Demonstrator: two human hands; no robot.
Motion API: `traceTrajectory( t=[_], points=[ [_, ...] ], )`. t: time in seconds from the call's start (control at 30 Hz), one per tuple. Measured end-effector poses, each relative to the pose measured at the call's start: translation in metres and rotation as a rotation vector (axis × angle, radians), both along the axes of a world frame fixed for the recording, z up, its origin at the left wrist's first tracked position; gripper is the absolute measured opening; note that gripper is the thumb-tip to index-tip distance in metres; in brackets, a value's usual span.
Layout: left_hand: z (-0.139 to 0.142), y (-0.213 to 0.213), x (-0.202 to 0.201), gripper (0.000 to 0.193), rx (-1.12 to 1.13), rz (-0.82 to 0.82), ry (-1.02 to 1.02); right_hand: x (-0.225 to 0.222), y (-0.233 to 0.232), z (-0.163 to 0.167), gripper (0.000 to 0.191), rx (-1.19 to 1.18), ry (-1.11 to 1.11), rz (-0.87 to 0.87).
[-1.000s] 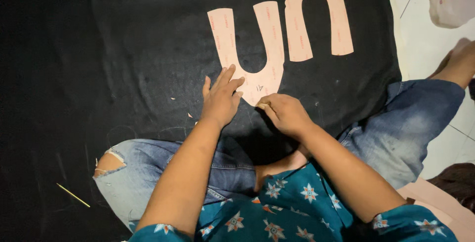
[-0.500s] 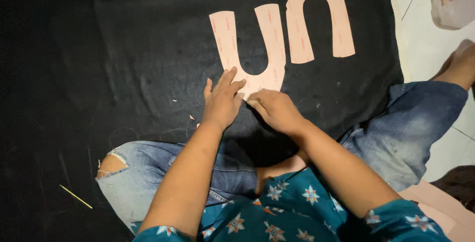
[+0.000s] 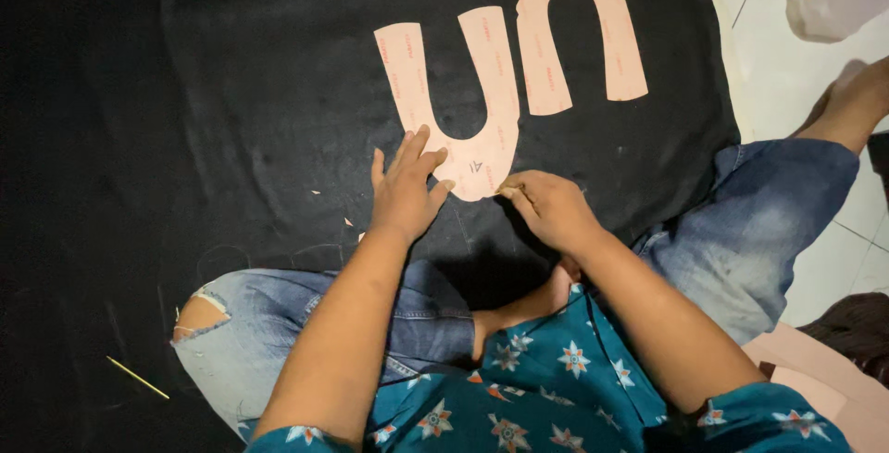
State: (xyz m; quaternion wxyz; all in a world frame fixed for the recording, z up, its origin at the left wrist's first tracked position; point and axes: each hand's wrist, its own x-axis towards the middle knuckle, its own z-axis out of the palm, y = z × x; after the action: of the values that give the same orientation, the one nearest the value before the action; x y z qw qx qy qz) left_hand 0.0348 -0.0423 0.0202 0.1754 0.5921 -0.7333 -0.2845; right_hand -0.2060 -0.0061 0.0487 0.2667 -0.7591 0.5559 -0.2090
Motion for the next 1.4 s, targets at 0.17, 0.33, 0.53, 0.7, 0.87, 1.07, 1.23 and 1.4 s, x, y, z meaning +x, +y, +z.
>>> traceTrajectory(
  t=[0.17,0.33,0.53,0.7,0.87,1.07,1.23,1.4],
  points=[
    [0.001,0.000,-0.001,0.042,0.021,-0.003,0.000,-0.006,-0.001,0.004,0.017,-0.052,-0.016,-0.043],
    [-0.004,0.001,-0.002,0.036,0.000,0.010,-0.001,0.010,0.000,0.005,0.014,-0.095,-0.030,0.102],
    [-0.014,0.000,0.004,0.034,-0.047,0.000,0.002,0.044,-0.005,-0.001,0.014,-0.103,-0.126,0.157],
    [-0.017,-0.001,0.009,0.041,-0.033,0.001,0.016,0.070,-0.025,-0.007,0.016,-0.103,-0.184,0.123],
    [-0.015,-0.002,0.013,0.047,-0.023,-0.006,0.029,0.078,-0.032,-0.007,0.018,-0.070,-0.160,0.125],
    [0.000,0.002,0.011,0.035,-0.040,-0.005,0.027,0.052,-0.009,0.015,0.015,0.015,-0.015,0.056],
    [0.013,0.013,-0.011,0.042,0.042,-0.164,-0.258,0.041,-0.019,0.028,0.014,-0.146,-0.170,-0.109],
    [0.003,0.024,-0.053,0.044,0.535,0.097,-0.126,0.057,-0.049,0.022,0.017,-0.143,-0.199,0.070]
  ],
)
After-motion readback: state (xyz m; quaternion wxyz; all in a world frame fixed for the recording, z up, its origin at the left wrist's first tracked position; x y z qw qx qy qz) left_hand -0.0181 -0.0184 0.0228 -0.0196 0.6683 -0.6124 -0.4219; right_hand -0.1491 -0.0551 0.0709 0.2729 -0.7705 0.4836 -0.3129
